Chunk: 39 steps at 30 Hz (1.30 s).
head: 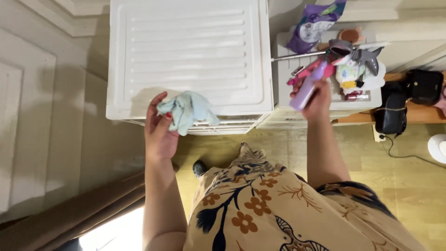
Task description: Cleaning the top of a plastic storage drawer unit using spray and cloth.
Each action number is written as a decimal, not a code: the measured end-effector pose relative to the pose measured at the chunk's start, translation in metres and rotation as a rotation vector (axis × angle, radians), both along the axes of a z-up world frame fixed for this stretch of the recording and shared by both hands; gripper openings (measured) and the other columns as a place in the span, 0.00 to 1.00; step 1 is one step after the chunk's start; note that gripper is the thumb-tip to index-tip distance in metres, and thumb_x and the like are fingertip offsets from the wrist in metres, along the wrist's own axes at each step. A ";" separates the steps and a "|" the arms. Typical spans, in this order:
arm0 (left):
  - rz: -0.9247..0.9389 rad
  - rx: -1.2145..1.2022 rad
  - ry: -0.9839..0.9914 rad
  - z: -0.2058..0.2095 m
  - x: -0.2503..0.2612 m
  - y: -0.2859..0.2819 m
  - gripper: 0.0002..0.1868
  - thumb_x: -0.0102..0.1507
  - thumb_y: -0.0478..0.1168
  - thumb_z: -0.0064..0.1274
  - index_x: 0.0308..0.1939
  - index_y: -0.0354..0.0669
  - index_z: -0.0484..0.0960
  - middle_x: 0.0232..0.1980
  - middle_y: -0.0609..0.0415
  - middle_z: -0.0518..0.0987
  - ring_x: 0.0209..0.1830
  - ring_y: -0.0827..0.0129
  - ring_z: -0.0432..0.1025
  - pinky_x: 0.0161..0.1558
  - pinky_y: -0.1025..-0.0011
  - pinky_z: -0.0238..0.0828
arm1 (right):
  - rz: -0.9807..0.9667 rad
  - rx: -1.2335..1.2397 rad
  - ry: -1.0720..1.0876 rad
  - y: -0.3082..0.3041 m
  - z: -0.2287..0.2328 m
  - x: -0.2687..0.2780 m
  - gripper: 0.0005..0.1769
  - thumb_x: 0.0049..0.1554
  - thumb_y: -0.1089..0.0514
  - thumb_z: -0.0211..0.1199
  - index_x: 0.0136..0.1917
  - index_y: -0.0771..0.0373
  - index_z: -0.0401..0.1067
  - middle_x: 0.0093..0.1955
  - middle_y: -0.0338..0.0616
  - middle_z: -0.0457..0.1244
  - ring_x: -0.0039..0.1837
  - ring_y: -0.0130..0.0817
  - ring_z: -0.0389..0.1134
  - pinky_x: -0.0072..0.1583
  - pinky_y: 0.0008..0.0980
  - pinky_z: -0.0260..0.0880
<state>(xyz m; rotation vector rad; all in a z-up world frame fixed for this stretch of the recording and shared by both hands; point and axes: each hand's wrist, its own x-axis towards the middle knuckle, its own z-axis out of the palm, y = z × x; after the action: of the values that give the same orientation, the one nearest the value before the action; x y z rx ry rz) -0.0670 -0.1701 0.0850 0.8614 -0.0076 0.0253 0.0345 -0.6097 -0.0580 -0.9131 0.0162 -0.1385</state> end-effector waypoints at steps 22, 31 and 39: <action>0.002 0.007 -0.051 -0.007 -0.021 0.145 0.34 0.66 0.36 0.62 0.75 0.40 0.64 0.61 0.52 0.77 0.62 0.66 0.74 0.64 0.64 0.74 | -0.387 -1.732 -0.213 0.125 0.174 -0.017 0.33 0.57 0.63 0.68 0.74 0.50 0.65 0.54 0.56 0.68 0.54 0.60 0.70 0.54 0.53 0.71; 0.050 -0.007 -0.123 -0.014 -0.015 0.200 0.33 0.67 0.36 0.63 0.74 0.37 0.67 0.61 0.51 0.79 0.59 0.66 0.75 0.63 0.67 0.74 | -0.386 -1.642 -0.221 0.169 0.187 -0.041 0.31 0.61 0.65 0.68 0.75 0.51 0.65 0.58 0.55 0.69 0.56 0.58 0.71 0.56 0.49 0.72; -0.007 -0.016 -0.072 -0.015 -0.003 0.224 0.32 0.68 0.35 0.61 0.74 0.36 0.66 0.61 0.52 0.78 0.60 0.67 0.75 0.63 0.67 0.74 | 0.043 -1.711 -0.011 0.325 0.204 -0.021 0.35 0.61 0.62 0.60 0.78 0.40 0.60 0.60 0.45 0.68 0.51 0.37 0.73 0.46 0.32 0.77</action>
<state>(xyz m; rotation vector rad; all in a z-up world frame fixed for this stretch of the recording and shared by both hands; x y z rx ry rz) -0.0700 0.0537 0.0702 0.8442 -0.0781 0.0499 0.0134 -0.2845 0.1465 -2.6176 -0.1574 -0.0948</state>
